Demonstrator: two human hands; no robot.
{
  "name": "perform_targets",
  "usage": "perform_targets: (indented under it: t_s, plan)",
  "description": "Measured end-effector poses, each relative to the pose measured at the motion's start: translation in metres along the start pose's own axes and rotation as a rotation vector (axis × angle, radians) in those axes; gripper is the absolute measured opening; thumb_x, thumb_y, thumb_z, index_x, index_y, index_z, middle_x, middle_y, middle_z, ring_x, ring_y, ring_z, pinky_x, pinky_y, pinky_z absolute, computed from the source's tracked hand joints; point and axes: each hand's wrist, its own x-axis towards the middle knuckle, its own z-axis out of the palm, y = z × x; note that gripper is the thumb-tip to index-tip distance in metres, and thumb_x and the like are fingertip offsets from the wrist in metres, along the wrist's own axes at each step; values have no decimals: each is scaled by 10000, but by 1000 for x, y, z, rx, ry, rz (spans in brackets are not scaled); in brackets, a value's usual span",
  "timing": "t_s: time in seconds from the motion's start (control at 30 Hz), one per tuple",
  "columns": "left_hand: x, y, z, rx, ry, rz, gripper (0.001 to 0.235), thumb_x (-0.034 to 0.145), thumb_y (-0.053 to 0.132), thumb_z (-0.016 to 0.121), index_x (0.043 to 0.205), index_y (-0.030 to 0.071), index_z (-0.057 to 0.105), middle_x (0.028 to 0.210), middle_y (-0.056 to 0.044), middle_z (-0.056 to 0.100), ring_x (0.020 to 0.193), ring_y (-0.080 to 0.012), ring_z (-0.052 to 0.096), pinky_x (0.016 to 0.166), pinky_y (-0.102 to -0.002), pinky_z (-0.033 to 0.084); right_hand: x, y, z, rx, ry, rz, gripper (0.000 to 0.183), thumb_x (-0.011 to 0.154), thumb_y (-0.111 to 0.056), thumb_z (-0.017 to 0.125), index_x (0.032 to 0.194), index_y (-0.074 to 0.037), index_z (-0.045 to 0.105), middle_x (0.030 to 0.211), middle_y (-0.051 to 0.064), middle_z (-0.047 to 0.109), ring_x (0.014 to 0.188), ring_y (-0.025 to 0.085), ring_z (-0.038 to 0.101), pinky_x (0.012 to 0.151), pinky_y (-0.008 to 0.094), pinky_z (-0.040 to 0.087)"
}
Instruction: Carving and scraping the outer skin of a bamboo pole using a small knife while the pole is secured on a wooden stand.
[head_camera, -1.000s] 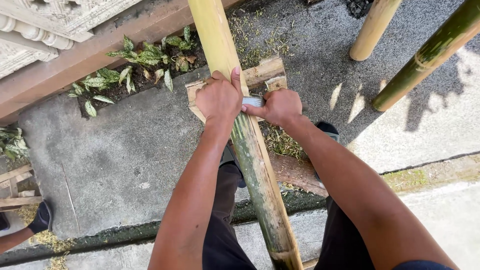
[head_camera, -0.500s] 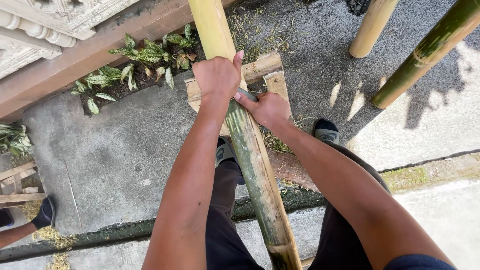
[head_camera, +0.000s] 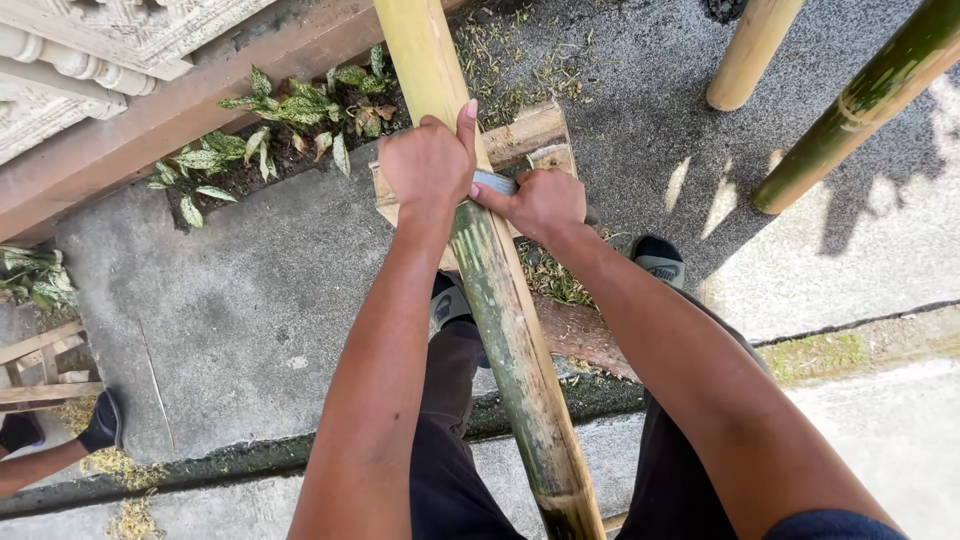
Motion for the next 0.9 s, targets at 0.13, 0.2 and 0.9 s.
perform_targets:
  t_s: [0.13, 0.2, 0.9]
  plan:
    - [13, 4, -19, 51, -207, 65, 771, 1101, 621, 240, 706, 129, 684, 613, -126, 631, 587, -329, 640, 683, -484, 474, -4, -4, 3, 112, -34, 104, 928, 749, -956, 453, 813, -93, 786, 738, 162, 726, 754, 332, 732, 699, 463, 571]
    - [-1, 2, -16, 46, -195, 57, 750, 1081, 632, 239, 732, 120, 662, 554, -94, 628, 523, -292, 647, 643, -471, 475, -9, -2, -4, 114, -27, 86, 912, 741, -953, 456, 821, -107, 787, 737, 163, 726, 753, 332, 733, 702, 465, 570]
    - [15, 22, -26, 219, -189, 133, 786, 1076, 578, 237, 602, 158, 703, 502, -50, 634, 465, -271, 647, 557, -458, 423, -7, 1, 27, 298, -44, 157, 982, 729, -961, 427, 700, -29, 734, 701, 183, 705, 727, 337, 731, 689, 475, 569]
